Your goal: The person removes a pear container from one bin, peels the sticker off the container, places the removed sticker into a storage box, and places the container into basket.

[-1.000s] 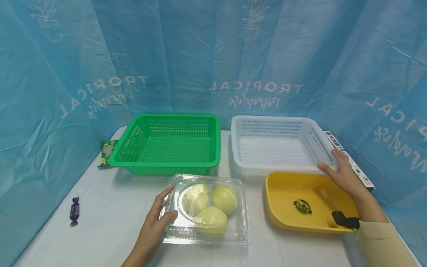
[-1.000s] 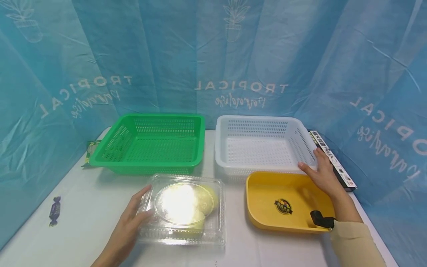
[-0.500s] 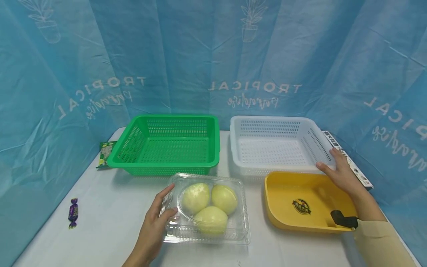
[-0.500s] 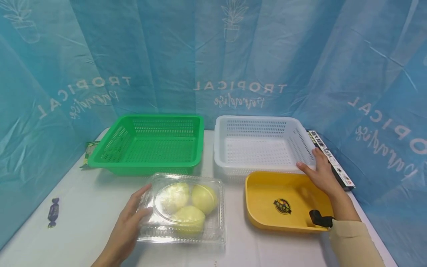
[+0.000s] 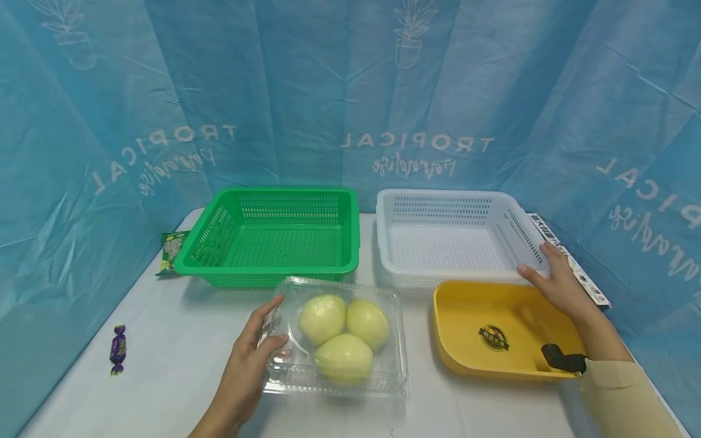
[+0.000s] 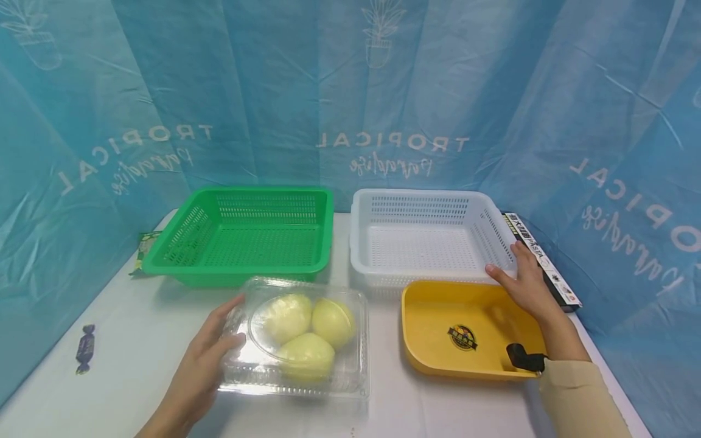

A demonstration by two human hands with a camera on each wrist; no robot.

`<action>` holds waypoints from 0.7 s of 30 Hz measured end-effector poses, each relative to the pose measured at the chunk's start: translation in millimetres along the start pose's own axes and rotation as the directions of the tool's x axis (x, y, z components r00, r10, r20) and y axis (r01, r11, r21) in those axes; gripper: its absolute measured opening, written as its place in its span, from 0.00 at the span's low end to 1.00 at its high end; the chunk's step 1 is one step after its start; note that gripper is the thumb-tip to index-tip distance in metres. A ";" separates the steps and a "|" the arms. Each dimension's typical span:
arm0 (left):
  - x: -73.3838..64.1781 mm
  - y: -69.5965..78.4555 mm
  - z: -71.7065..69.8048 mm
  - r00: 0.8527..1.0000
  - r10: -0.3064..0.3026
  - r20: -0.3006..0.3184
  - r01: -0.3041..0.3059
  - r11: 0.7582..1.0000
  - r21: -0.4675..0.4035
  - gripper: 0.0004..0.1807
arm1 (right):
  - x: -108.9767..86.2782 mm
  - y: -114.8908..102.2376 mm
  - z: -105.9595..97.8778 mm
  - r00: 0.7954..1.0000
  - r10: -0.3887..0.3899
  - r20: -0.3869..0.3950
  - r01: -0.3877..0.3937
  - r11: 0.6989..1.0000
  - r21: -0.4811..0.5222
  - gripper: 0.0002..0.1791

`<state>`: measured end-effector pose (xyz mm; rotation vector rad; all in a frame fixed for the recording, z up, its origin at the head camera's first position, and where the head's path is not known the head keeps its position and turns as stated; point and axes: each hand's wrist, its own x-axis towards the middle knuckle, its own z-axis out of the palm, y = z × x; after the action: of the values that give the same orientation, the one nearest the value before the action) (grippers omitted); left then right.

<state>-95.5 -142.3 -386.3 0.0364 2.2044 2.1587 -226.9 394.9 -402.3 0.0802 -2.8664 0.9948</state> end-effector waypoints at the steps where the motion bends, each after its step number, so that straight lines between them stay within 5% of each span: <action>1: -0.3 2.3 -0.5 1.000 -0.003 0.002 0.003 1.000 -0.007 0.32 | 0.0 -0.2 -0.1 1.000 0.005 0.003 -0.005 1.000 -0.003 0.48; 21: 19.2 48.3 13.7 0.998 0.006 0.068 0.000 0.996 -0.091 0.32 | 0.1 -1.8 0.2 1.000 0.009 0.004 -0.009 1.000 -0.002 0.47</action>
<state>-115.0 -126.5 -338.7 0.1082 2.0693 2.2211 -226.9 393.4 -401.3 0.0687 -2.8737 0.9940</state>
